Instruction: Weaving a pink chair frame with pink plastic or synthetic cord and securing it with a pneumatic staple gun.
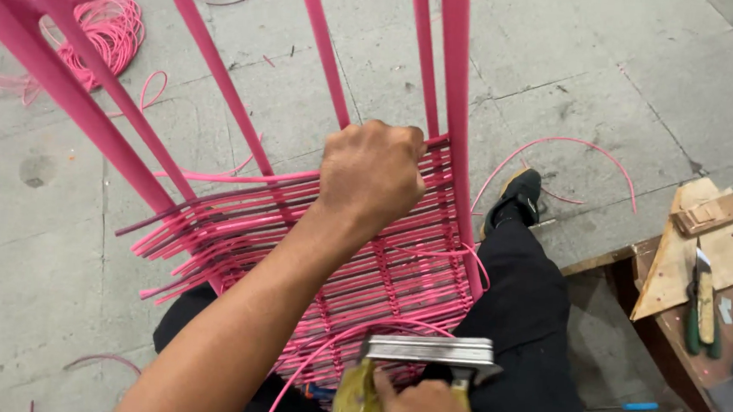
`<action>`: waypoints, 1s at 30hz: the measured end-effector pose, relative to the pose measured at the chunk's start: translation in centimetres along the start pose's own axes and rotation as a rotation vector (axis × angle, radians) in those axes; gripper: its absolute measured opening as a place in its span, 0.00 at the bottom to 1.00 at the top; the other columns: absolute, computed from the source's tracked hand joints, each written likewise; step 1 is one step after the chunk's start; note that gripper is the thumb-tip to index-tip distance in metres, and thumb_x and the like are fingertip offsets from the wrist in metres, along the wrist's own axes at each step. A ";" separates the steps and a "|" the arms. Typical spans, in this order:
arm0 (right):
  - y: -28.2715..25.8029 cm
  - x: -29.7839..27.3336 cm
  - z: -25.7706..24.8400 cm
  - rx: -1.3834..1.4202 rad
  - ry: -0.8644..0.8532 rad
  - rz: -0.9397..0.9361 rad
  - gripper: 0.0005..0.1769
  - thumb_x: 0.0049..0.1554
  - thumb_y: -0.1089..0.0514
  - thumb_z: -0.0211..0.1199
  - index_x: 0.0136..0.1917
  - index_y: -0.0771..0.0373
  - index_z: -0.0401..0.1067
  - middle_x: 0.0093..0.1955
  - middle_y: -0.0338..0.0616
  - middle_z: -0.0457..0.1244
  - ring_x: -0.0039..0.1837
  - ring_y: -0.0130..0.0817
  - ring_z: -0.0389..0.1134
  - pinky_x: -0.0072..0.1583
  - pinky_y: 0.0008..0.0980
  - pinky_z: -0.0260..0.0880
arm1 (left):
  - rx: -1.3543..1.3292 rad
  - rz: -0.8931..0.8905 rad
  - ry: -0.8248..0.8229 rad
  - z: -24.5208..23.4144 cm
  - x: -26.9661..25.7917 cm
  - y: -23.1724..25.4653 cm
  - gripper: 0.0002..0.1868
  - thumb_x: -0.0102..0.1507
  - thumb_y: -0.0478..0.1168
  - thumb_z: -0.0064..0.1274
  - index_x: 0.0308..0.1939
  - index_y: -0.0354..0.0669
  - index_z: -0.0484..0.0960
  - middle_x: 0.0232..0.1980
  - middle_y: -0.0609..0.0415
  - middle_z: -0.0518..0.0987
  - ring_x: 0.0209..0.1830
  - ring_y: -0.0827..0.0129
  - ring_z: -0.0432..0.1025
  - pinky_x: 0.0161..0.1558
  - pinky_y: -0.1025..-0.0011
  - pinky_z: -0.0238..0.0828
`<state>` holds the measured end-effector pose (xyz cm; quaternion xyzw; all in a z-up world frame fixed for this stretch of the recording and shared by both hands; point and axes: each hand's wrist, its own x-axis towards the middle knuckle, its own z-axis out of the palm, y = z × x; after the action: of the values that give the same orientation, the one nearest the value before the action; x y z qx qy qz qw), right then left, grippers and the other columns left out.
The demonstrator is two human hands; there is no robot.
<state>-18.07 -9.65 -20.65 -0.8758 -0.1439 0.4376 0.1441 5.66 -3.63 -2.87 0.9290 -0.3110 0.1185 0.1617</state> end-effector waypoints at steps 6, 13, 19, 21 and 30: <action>3.6 -7.6 -6.2 0.244 0.459 -0.128 0.52 0.50 0.42 0.79 0.77 0.62 0.57 0.51 0.61 0.70 0.53 0.55 0.73 0.55 0.50 0.74 | -0.050 0.036 0.084 0.3 -0.4 -0.3 0.07 0.50 0.35 0.52 0.25 0.45 0.87 0.23 0.39 0.80 0.23 0.47 0.79 0.27 0.52 0.76; 7.0 -7.8 -8.7 1.070 0.833 -0.075 0.12 0.55 0.60 0.71 0.48 0.68 0.74 0.32 0.41 0.67 0.33 0.29 0.67 0.35 0.31 0.68 | -0.061 0.040 0.080 0.3 -0.6 -0.4 0.08 0.50 0.35 0.51 0.26 0.44 0.87 0.22 0.39 0.80 0.22 0.48 0.79 0.27 0.52 0.76; 4.3 -7.8 -14.3 1.157 1.049 -0.260 0.23 0.55 0.65 0.63 0.65 0.67 0.68 0.28 0.36 0.60 0.27 0.24 0.61 0.31 0.26 0.62 | -0.059 0.060 0.045 0.3 -0.4 -0.5 0.09 0.50 0.32 0.50 0.27 0.42 0.87 0.20 0.41 0.79 0.19 0.54 0.78 0.21 0.57 0.74; 4.4 -7.6 -14.6 1.224 1.059 -0.312 0.25 0.53 0.69 0.62 0.65 0.70 0.67 0.30 0.36 0.59 0.28 0.25 0.60 0.30 0.27 0.62 | -0.060 0.062 0.030 0.4 -0.5 -0.5 0.10 0.50 0.31 0.49 0.28 0.41 0.87 0.19 0.43 0.79 0.17 0.58 0.78 0.18 0.59 0.73; 4.4 -7.4 -14.8 1.220 1.034 -0.293 0.25 0.52 0.71 0.61 0.63 0.72 0.66 0.29 0.37 0.59 0.27 0.24 0.59 0.29 0.26 0.62 | -0.054 0.088 0.079 0.5 -0.6 -0.5 0.09 0.50 0.32 0.51 0.29 0.40 0.87 0.20 0.42 0.79 0.17 0.56 0.78 0.19 0.58 0.74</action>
<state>-9.82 -18.38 -8.42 -0.7067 0.0918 -0.0442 0.7002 5.61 -3.08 -3.62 0.9044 -0.3478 0.1538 0.1936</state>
